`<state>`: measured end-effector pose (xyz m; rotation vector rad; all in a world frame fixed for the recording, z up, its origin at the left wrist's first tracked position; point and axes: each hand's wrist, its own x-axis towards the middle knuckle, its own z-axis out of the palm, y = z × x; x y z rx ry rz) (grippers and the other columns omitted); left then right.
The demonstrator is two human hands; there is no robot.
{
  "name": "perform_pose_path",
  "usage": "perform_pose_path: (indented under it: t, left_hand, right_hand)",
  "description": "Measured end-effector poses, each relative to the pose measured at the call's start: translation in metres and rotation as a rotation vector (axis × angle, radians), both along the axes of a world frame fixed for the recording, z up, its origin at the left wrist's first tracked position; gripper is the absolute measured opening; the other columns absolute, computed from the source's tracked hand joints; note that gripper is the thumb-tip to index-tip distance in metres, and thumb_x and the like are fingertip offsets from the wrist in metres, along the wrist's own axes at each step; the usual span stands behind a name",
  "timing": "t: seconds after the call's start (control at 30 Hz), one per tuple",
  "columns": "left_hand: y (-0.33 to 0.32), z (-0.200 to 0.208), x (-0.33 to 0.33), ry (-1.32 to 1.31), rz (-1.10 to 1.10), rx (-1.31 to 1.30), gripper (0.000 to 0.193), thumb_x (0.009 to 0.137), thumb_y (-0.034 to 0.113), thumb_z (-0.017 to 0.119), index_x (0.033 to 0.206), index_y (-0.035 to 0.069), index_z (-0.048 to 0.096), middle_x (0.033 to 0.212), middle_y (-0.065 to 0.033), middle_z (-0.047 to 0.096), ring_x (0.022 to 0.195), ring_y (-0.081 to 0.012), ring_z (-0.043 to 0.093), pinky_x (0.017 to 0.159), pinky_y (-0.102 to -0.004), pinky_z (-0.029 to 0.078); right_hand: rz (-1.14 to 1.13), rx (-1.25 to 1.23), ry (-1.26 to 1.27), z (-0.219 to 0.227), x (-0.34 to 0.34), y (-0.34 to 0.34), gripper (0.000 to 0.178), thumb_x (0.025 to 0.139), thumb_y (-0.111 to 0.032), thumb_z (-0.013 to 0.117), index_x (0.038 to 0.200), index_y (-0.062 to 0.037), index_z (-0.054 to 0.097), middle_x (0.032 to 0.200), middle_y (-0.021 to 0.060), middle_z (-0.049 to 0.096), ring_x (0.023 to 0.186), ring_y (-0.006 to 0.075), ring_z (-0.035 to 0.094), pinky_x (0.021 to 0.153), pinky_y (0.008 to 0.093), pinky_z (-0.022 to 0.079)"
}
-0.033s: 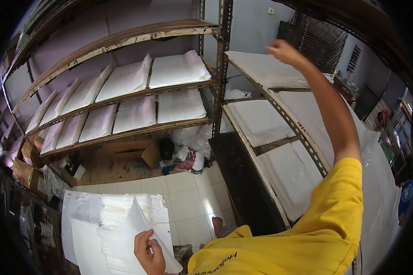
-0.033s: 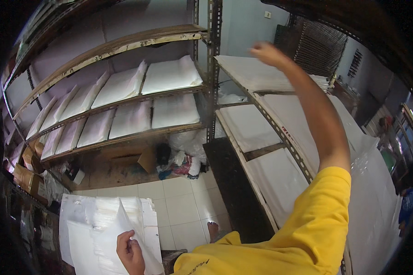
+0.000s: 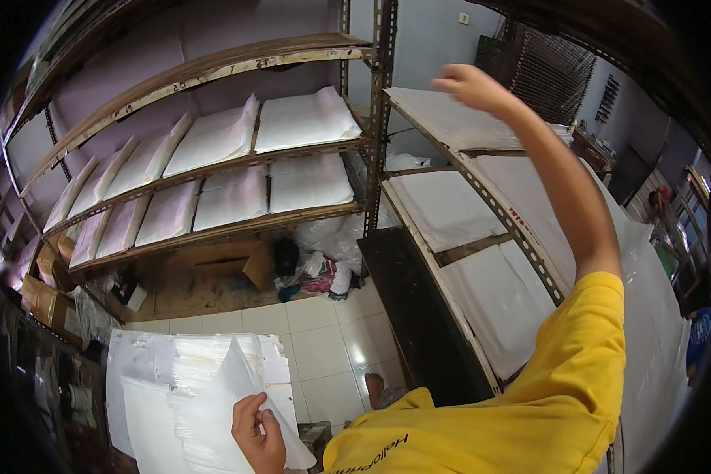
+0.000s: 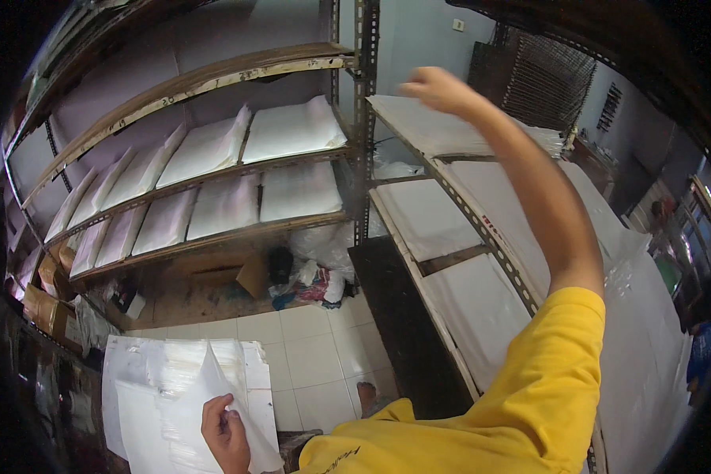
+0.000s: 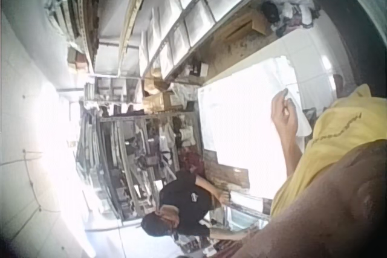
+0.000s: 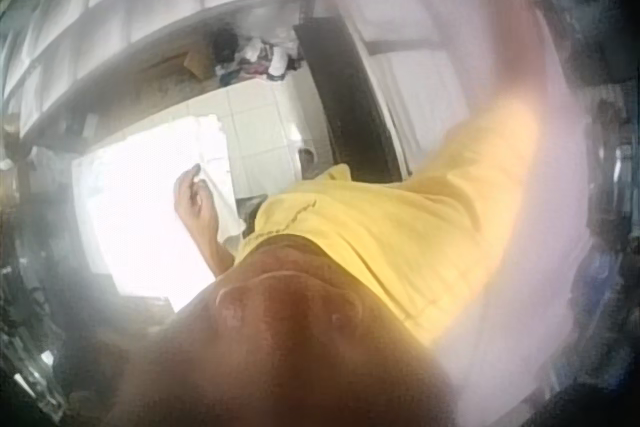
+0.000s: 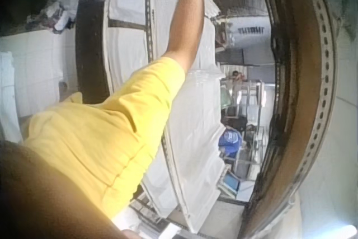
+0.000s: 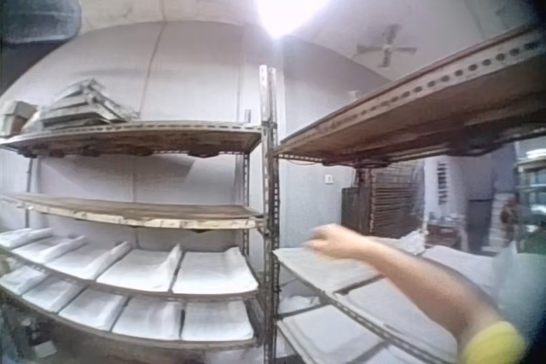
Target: The person repeatedly picks up white sheets from a table and places them onto a nearby metal shelf. The person handles the sheets one at a time, stacking them in a pile on the shelf.
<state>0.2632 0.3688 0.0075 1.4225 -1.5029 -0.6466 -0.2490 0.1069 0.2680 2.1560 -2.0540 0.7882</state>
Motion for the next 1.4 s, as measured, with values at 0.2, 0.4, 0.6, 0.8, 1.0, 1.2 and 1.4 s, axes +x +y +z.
perform_pose_path:
  t: [0.2,0.4,0.6,0.8,1.0,1.2,1.4]
  left_hand:
    - [-0.019,0.021,-0.028,-0.035,-0.085,-0.195,0.028,0.079,-0.011,0.056,0.105,-0.003,0.064,0.101,-0.014,0.062,0.077,-0.0183,0.057,0.06,-0.026,0.045]
    - [-0.009,0.044,-0.039,-0.061,-0.115,-0.424,0.028,0.079,-0.012,0.057,0.106,-0.004,0.063,0.105,-0.0141,0.063,0.081,-0.0206,0.061,0.064,-0.0265,0.049]
    - [0.045,0.038,-0.01,-0.116,-0.016,-0.52,0.032,0.084,0.009,0.068,0.114,0.001,0.06,0.111,-0.0128,0.059,0.087,-0.0291,0.064,0.075,-0.0354,0.055]
    - [0.104,-0.044,0.035,-0.158,0.254,-0.27,0.026,0.087,0.012,0.065,0.11,0.001,0.062,0.113,-0.0143,0.059,0.091,-0.0299,0.064,0.08,-0.0376,0.054]
    - [0.175,-0.087,0.064,-0.309,0.732,-0.021,0.023,0.085,0.01,0.065,0.105,0.001,0.063,0.106,-0.0149,0.061,0.089,-0.0306,0.064,0.077,-0.0393,0.053]
    - [0.213,-0.085,0.096,-0.402,1.051,-0.014,0.021,0.081,0.007,0.068,0.1,0.001,0.064,0.101,-0.0126,0.062,0.084,-0.0298,0.063,0.074,-0.0389,0.052]
    - [0.226,-0.074,0.11,-0.47,1.138,0.002,0.021,0.079,0.006,0.069,0.099,0.002,0.064,0.1,-0.0108,0.062,0.086,-0.0273,0.061,0.074,-0.0377,0.048]
  right_hand:
    - [0.907,0.565,0.067,-0.067,0.26,0.088,0.058,0.096,-0.051,0.053,0.132,-0.0066,0.049,0.104,0.0253,0.068,0.095,0.0353,0.067,0.084,0.0447,0.052]
    - [0.992,0.753,0.297,-0.086,0.335,0.152,0.05,0.099,-0.043,0.047,0.094,0.0021,0.066,0.088,0.0291,0.066,0.088,0.0446,0.064,0.079,0.0499,0.051]
    - [0.898,0.698,0.322,-0.045,0.342,0.147,0.034,0.09,-0.027,0.062,0.07,0.0009,0.062,0.057,0.0147,0.061,0.052,0.0265,0.063,0.054,0.0365,0.048]
    - [0.716,0.579,0.172,-0.037,0.309,0.126,0.007,0.082,-0.005,0.061,0.08,0.0014,0.062,0.065,0.0032,0.055,0.064,0.01,0.051,0.06,0.0274,0.042]
    - [0.841,0.505,0.211,-0.035,0.356,0.117,0.007,0.084,-0.001,0.054,0.078,0.0015,0.055,0.063,-0.001,0.049,0.061,0.0058,0.044,0.054,0.0234,0.035]
    - [0.858,0.49,0.388,-0.025,0.392,0.135,0.006,0.085,0.001,0.052,0.083,0.0019,0.057,0.066,0.0011,0.049,0.055,0.0068,0.044,0.048,0.0254,0.035]
    - [0.816,0.505,0.365,-0.027,0.395,0.139,0.007,0.087,0.001,0.051,0.085,0.0009,0.058,0.067,0.0019,0.048,0.055,0.0069,0.044,0.049,0.0252,0.036]
